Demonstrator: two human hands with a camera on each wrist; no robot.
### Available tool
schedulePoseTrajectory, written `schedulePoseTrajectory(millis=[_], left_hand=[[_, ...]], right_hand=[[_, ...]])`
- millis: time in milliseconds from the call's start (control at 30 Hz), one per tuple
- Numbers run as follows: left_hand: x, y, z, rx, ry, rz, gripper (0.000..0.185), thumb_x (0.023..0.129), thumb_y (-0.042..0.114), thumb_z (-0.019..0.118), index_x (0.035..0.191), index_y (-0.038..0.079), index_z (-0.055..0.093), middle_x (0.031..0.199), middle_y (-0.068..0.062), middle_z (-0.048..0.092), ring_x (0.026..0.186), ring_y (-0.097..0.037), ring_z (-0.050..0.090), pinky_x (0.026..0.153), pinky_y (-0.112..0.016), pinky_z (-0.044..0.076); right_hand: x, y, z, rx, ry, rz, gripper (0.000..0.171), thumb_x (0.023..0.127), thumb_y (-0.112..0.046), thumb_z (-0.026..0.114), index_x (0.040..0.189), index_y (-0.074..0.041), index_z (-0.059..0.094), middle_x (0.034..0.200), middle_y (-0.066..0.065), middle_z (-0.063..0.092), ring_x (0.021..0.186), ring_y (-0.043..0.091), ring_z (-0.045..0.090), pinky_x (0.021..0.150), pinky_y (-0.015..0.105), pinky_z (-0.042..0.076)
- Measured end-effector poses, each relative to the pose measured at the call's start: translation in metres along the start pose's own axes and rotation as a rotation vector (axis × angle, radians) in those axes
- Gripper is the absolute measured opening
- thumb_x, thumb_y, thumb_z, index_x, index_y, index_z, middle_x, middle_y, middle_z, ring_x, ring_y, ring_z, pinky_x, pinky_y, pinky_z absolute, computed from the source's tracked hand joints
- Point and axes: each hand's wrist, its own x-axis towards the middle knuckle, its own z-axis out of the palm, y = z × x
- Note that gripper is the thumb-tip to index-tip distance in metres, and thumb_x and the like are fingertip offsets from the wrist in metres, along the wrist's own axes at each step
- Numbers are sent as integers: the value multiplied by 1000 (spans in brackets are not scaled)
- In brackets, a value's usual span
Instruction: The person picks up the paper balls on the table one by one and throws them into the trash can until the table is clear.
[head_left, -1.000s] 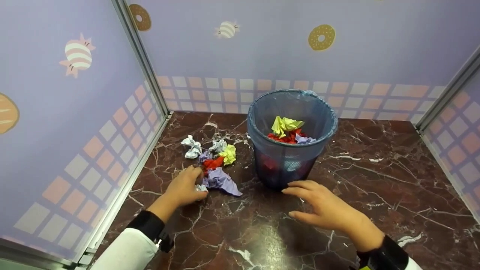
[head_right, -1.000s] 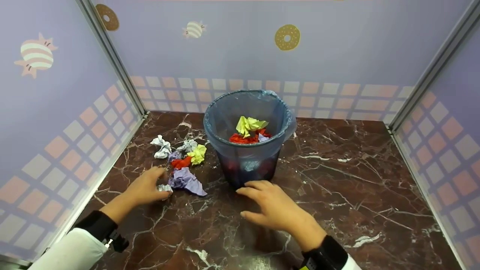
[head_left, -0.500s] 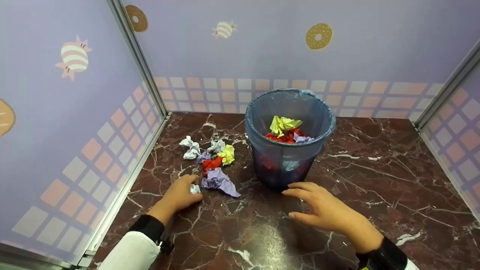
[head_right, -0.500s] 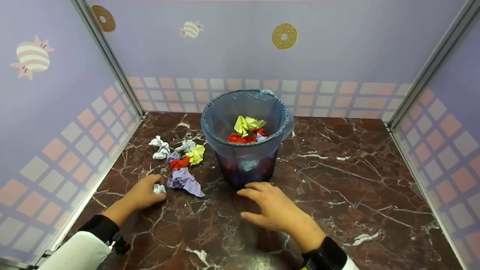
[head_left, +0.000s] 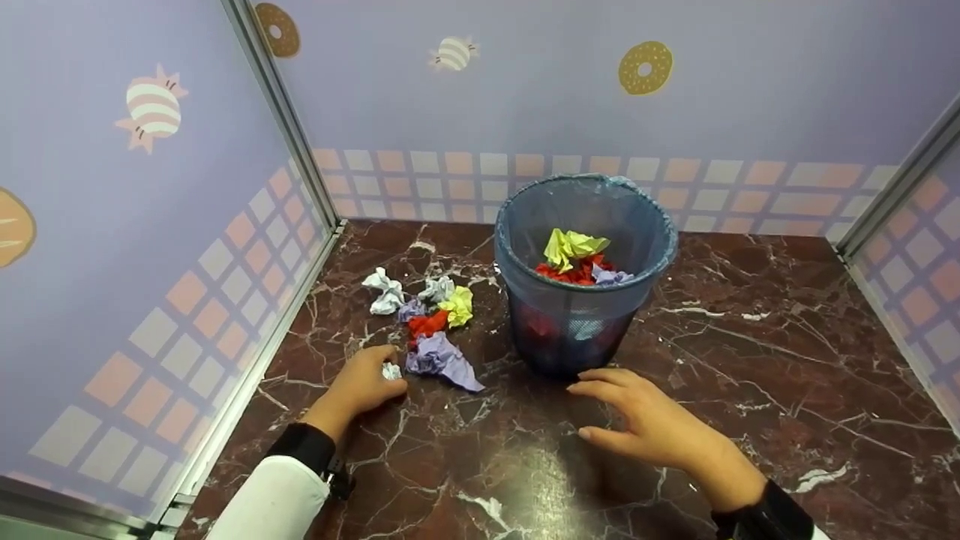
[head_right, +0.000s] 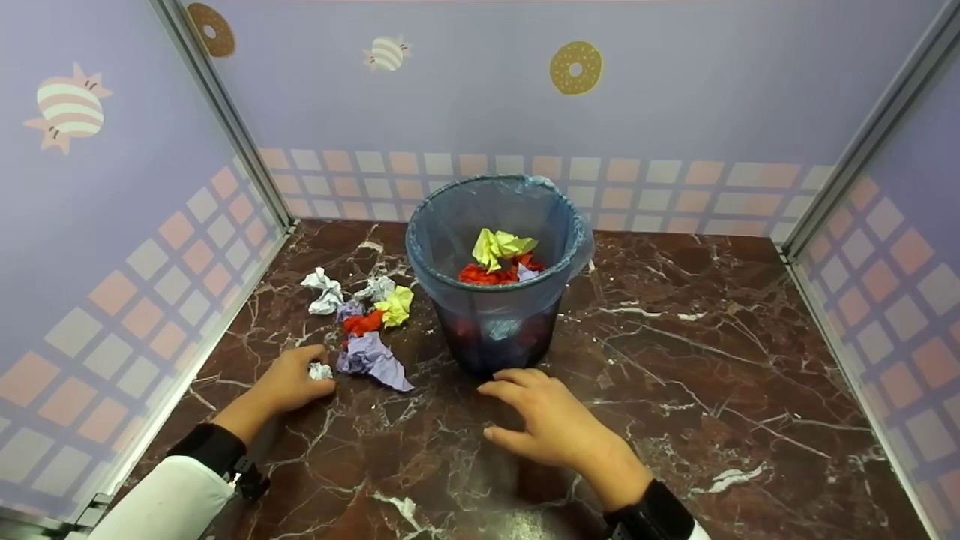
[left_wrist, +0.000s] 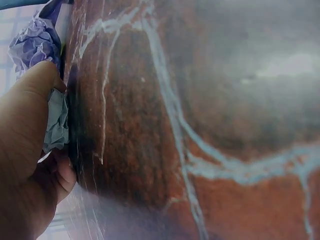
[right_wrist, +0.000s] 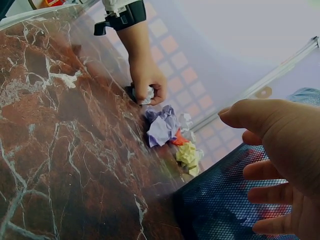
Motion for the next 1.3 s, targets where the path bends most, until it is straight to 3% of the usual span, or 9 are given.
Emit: schedulePoseTrajectory(millis=[267, 500, 900, 1100, 1300], left_hand=[[2, 1, 0, -33, -22, -44, 24, 67, 24, 76, 76, 19, 54, 74, 1, 55, 67, -19, 51, 61, -32, 42], [6, 1, 1, -7, -16, -11, 24, 65, 26, 75, 73, 19, 53, 78, 1, 55, 70, -18, 50, 63, -32, 42], [11, 0, 2, -20, -1, 5, 29, 65, 23, 74, 66, 15, 46, 67, 2, 45, 61, -17, 45, 55, -30, 37], [12, -1, 1, -56, -11, 2, 31, 65, 21, 74, 65, 13, 44, 64, 3, 39, 58, -16, 43, 53, -29, 35], [11, -2, -6, -162, 1, -23, 29, 65, 13, 71, 65, 10, 42, 63, 3, 37, 58, -15, 41, 53, -27, 34]], right_hand=[[0, 0, 4, 10, 9, 10, 53, 88, -49, 67, 135, -27, 57, 137, -3, 53, 126, 20, 51, 101, 47, 44], [0, 0, 4, 32, -7, 17, 52, 88, -49, 65, 135, -30, 55, 138, -4, 52, 128, 17, 49, 103, 44, 43], [5, 2, 3, 24, 18, 8, 52, 87, -47, 68, 134, -29, 57, 137, -4, 53, 125, 19, 51, 100, 47, 45], [10, 6, -7, -31, 27, -49, 53, 86, -46, 69, 133, -24, 59, 136, -1, 54, 123, 23, 52, 99, 50, 44], [13, 11, -28, -113, -4, -45, 56, 86, -49, 69, 136, -26, 57, 138, 5, 54, 127, 26, 48, 101, 56, 39]])
